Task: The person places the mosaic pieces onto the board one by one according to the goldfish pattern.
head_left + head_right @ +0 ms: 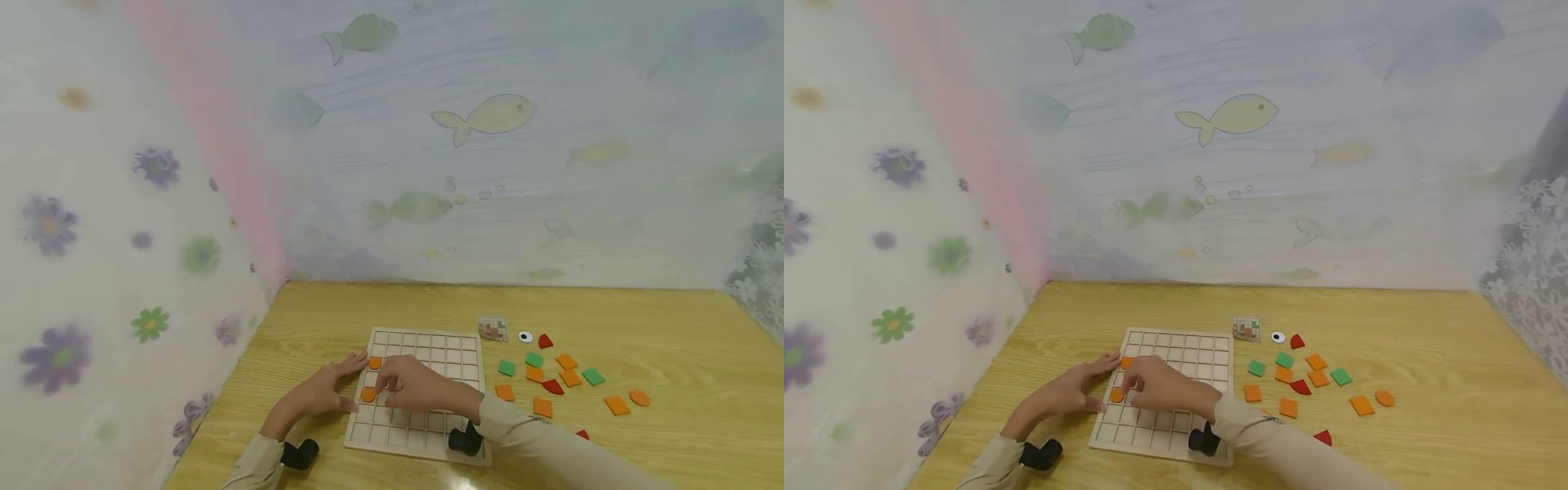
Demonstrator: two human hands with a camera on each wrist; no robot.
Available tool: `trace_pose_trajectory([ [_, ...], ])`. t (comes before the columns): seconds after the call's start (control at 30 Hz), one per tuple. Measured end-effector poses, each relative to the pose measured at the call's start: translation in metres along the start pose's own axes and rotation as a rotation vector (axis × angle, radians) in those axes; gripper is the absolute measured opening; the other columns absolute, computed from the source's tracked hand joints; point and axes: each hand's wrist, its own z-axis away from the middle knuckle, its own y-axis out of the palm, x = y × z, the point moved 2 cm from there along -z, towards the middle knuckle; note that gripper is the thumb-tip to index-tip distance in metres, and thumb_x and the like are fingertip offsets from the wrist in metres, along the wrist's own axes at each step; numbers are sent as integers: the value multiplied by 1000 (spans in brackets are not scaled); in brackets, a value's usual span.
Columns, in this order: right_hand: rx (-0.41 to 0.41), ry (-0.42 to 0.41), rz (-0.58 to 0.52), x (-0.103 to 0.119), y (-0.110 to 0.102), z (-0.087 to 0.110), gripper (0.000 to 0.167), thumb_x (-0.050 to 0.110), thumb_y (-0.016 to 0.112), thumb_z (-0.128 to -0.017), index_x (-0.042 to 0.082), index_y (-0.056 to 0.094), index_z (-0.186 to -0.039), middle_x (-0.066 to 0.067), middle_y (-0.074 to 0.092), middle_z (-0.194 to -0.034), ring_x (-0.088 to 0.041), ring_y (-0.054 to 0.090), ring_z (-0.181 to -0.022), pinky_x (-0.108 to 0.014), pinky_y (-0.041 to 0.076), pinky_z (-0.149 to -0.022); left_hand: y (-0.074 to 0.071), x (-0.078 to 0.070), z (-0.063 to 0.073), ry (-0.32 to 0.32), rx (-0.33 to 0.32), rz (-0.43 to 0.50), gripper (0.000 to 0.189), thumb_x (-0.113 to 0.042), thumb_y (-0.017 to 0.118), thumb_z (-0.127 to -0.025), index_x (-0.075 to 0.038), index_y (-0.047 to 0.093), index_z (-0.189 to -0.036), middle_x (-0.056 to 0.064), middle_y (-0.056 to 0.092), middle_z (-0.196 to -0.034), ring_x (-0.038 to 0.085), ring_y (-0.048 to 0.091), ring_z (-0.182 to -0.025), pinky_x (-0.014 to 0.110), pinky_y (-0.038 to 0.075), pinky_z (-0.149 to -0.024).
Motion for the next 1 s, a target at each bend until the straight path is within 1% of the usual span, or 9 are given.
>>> trace_pose_trajectory([
  [0.13,4,19,-4,1,-13,14,12,0,66,-83,6,69,-92,-1,61,-94,-6,58,-76,-20,49,-67,0,1,1,-3,-6,-1,84,-12,76,-78,-6,31,-148,12,20,-155,34,13,-142,62,1,-109],
  [0.27,-19,29,-5,-3,-26,29,10,2,67,-84,7,69,-93,1,61,-94,-6,58,-76,-21,49,-64,1,2,1,6,-6,6,84,-13,76,-78,-6,31,-148,12,20,-155,35,12,-142,62,1,-109],
  [0.4,-64,21,6,-11,-40,47,10,3,65,-85,7,68,-93,0,61,-94,-7,59,-77,-22,50,-62,1,3,1,16,1,19,85,-13,76,-78,-5,29,-149,12,19,-155,34,11,-142,62,0,-109],
  [0.6,-146,-5,19,-21,-53,76,9,0,65,-83,5,67,-91,-6,63,-90,-9,60,-75,-23,50,-58,0,4,1,10,11,18,85,-15,76,-79,-6,29,-149,12,19,-155,35,10,-142,63,0,-108],
  [0.7,-178,7,8,-23,-59,91,8,2,65,-84,6,67,-91,-7,63,-89,-8,60,-73,-24,51,-56,1,6,2,9,10,16,85,-16,76,-79,-7,29,-149,11,19,-155,34,10,-142,63,0,-109],
  [0.9,-213,78,-26,-26,-73,118,9,5,66,-86,6,66,-95,-7,62,-91,-9,57,-75,-27,51,-57,2,7,1,15,9,14,85,-18,76,-79,-8,28,-149,11,19,-155,34,10,-142,62,-1,-109],
  [1.0,-243,79,-10,-29,-80,129,9,5,66,-86,6,66,-95,-9,62,-91,-9,56,-75,-28,51,-57,1,8,1,13,7,17,85,-19,75,-79,-8,28,-150,11,18,-156,34,10,-142,62,-1,-109],
])
